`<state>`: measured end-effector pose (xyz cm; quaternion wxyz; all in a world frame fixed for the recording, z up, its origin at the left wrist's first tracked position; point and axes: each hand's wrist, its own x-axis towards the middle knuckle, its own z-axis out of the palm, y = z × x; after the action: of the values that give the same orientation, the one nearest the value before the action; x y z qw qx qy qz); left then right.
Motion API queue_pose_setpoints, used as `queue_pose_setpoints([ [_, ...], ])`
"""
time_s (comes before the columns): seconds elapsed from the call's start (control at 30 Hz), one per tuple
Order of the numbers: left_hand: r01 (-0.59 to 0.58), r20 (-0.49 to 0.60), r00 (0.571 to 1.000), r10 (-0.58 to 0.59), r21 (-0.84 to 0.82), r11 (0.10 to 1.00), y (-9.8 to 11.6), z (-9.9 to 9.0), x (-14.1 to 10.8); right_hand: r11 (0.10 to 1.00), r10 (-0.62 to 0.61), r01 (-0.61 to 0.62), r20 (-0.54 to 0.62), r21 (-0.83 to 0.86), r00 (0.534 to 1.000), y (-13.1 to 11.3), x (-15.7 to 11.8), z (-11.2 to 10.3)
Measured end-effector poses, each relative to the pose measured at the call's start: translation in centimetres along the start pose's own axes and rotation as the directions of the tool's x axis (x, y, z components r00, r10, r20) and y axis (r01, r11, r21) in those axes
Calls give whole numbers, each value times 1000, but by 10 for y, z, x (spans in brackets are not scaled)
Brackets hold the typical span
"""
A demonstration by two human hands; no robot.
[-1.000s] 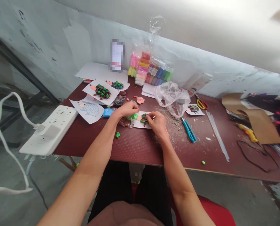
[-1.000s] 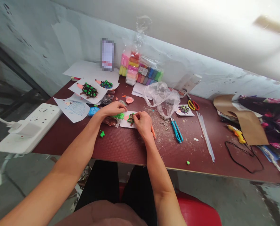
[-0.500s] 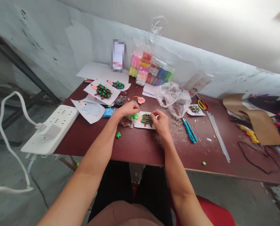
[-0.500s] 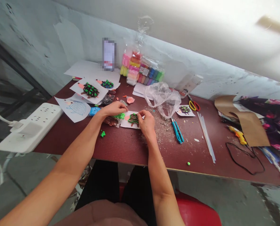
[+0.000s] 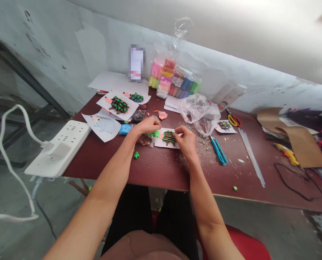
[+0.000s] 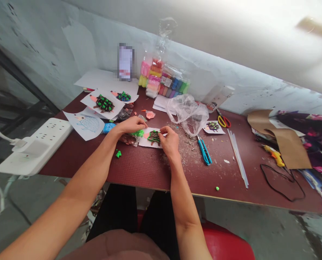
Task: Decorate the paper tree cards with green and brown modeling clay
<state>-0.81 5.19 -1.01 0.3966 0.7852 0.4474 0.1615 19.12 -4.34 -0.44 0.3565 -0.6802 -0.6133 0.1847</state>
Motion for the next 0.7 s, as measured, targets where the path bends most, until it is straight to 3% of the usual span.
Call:
queue_pose_setpoints([
  [0.3,8,15,1000,-9,18,1000,1,-1,0,996,-72,72,0,-55,997,5,1,1],
  [0.7,-7,6,1000,7,29,1000,1,-1,0,990,-75,77,20,-115,997,8,1,9],
])
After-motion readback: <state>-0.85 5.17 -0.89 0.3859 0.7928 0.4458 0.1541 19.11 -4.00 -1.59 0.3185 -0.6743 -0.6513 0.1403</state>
